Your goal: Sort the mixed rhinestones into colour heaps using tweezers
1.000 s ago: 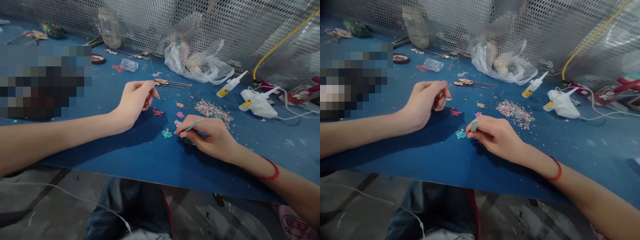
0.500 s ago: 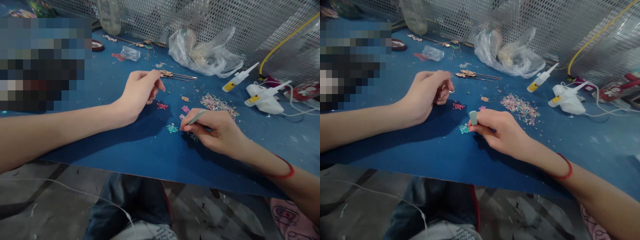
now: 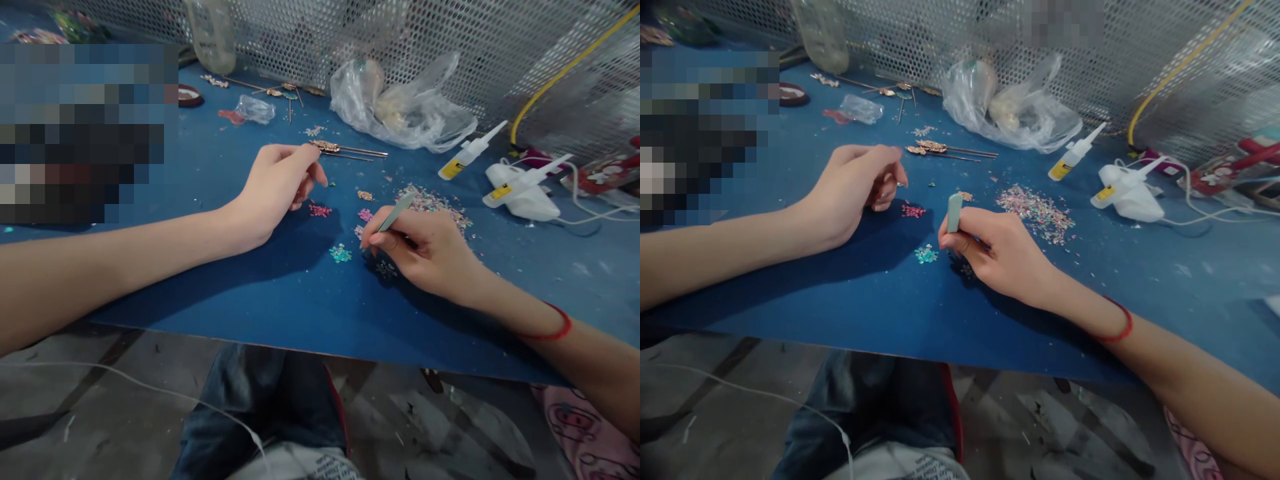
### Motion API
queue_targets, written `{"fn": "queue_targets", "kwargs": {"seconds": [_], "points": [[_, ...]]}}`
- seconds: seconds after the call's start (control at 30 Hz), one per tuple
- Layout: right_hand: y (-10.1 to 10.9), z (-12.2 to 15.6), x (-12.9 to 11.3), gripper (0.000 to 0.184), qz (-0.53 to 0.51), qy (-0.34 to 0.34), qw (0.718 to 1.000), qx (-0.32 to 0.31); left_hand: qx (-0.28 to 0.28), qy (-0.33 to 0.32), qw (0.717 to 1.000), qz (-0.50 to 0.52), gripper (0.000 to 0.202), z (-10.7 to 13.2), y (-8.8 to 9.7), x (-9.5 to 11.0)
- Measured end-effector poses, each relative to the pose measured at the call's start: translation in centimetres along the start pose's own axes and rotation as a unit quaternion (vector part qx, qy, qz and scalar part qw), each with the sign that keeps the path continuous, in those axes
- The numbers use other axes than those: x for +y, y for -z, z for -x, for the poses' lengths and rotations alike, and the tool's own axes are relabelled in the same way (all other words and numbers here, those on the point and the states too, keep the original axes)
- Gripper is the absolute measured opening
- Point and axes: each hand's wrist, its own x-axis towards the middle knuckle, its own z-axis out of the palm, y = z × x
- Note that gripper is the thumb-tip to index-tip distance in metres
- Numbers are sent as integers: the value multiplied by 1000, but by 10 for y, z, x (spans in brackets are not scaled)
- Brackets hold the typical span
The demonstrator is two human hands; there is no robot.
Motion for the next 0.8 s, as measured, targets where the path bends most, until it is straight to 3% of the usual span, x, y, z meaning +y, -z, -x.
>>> {"fn": "queue_targets", "kwargs": {"seconds": [0.17,0.33,0.47,0.63,0.8], "points": [[1,2,2,22,-22,-7,999,49,-66,-51,993,-86,45,8,-2,2],[3,1,-5,24,-87,44,980,175,-224,-104,962,-117,35,12,-7,4],[2,-1,-9,22,-79,74,972,209,-328,-82,935,-108,35,10,-8,6],[-1,-2,-14,23,-15,120,968,220,-322,-39,945,-38,27,12,-7,5],[0,-2,-22,25,6,124,962,243,-339,19,941,4,29,15,-6,2]]}}
